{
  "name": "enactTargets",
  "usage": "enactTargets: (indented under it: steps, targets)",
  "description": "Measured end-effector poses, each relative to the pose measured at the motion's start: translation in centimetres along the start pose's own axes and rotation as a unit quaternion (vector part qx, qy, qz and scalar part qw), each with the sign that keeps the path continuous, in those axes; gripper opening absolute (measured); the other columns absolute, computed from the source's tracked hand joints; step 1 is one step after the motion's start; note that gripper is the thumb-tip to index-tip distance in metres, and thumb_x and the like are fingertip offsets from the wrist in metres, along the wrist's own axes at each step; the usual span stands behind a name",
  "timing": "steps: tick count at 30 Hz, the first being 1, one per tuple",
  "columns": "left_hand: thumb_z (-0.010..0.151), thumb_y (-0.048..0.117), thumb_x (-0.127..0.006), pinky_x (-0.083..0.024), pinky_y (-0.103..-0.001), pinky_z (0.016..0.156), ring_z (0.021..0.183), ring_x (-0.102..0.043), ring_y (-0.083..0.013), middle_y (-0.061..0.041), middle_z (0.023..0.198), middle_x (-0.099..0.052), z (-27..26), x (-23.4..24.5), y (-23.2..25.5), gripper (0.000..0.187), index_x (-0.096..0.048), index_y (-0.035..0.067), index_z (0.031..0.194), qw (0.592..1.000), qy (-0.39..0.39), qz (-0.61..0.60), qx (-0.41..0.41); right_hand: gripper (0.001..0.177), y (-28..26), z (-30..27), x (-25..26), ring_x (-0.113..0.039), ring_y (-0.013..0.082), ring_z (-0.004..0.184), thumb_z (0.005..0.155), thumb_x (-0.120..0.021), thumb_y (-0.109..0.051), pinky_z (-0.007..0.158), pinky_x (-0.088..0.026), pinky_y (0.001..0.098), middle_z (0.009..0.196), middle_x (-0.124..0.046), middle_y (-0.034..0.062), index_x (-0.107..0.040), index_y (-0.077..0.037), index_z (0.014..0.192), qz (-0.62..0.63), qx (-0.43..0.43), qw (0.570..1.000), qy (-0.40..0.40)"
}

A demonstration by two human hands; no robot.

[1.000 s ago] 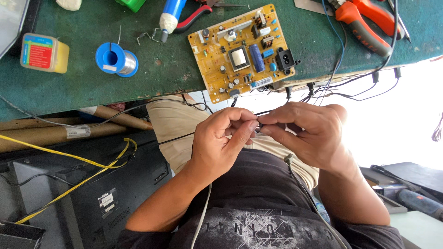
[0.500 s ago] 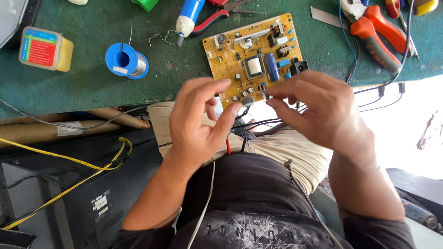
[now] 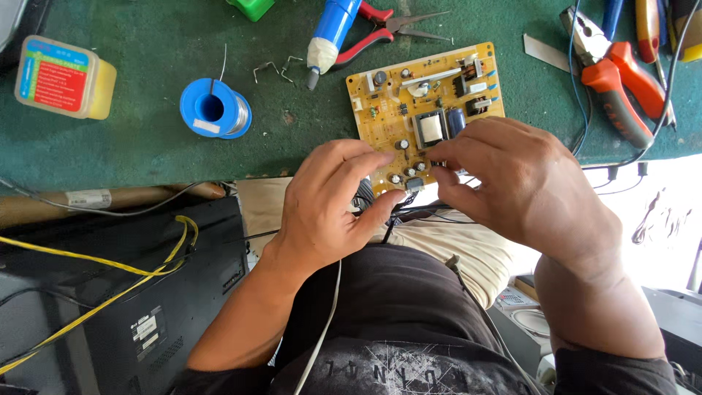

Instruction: The person solders a green circuit board using a soldering iron and solder wire. They then strip the ends of black wires with pliers and attach them to the board, soldering the connections.

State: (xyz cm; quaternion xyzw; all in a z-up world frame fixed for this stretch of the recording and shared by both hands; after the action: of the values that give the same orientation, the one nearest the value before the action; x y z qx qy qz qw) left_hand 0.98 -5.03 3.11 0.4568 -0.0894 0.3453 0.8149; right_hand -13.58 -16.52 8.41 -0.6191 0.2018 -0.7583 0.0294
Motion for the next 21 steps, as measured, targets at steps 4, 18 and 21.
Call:
enactTargets:
  steps: [4,18,21]
  targets:
    - [0.107,0.024,-0.070,-0.058,-0.045,0.090,0.103,-0.071,-0.0333,-0.015,0.117,-0.070,0.2,0.0,0.1,0.030,-0.068,-0.002,0.120,1.000,-0.008,0.007,-0.009,0.008,-0.1,0.1,0.1,-0.064,0.0284,0.080,0.106,-0.075,-0.012,0.075,-0.055,0.0417,0.093,-0.067,0.0068,-0.076,-0.005,0.112,-0.041,0.003,0.999,-0.001]
    - [0.108,0.020,-0.067,-0.056,-0.027,0.065,0.076,-0.066,-0.0132,-0.011,0.119,-0.071,1.2,-0.6,2.8,0.023,-0.068,0.007,0.128,0.982,-0.061,-0.157,0.090,0.005,-1.5,-1.4,2.5,-0.074,0.0164,0.069,0.094,-0.079,-0.004,0.065,-0.059,0.0313,0.086,-0.079,0.0075,-0.074,-0.001,0.096,0.126,0.025,0.988,0.080]
    - [0.100,0.017,-0.074,-0.068,-0.027,0.074,0.090,-0.081,-0.0141,-0.004,0.108,-0.081,1.5,-2.6,3.4,0.021,-0.072,0.010,0.120,0.969,-0.095,-0.163,0.157,0.015,-1.2,-3.0,2.5,-0.074,0.0200,0.075,0.096,-0.068,-0.003,0.072,-0.058,0.0322,0.092,-0.077,0.0056,-0.076,-0.007,0.108,0.160,0.018,0.980,0.116]
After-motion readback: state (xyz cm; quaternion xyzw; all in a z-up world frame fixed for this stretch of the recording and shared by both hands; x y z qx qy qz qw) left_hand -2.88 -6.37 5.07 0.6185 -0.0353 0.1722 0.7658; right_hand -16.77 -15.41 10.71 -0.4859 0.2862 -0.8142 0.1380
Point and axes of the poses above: each hand's wrist, its own z-axis towards the middle knuckle, its own x-axis out of the back of the hand, y = z × x, the point moved 6 cm from there along z, towards the middle knuckle
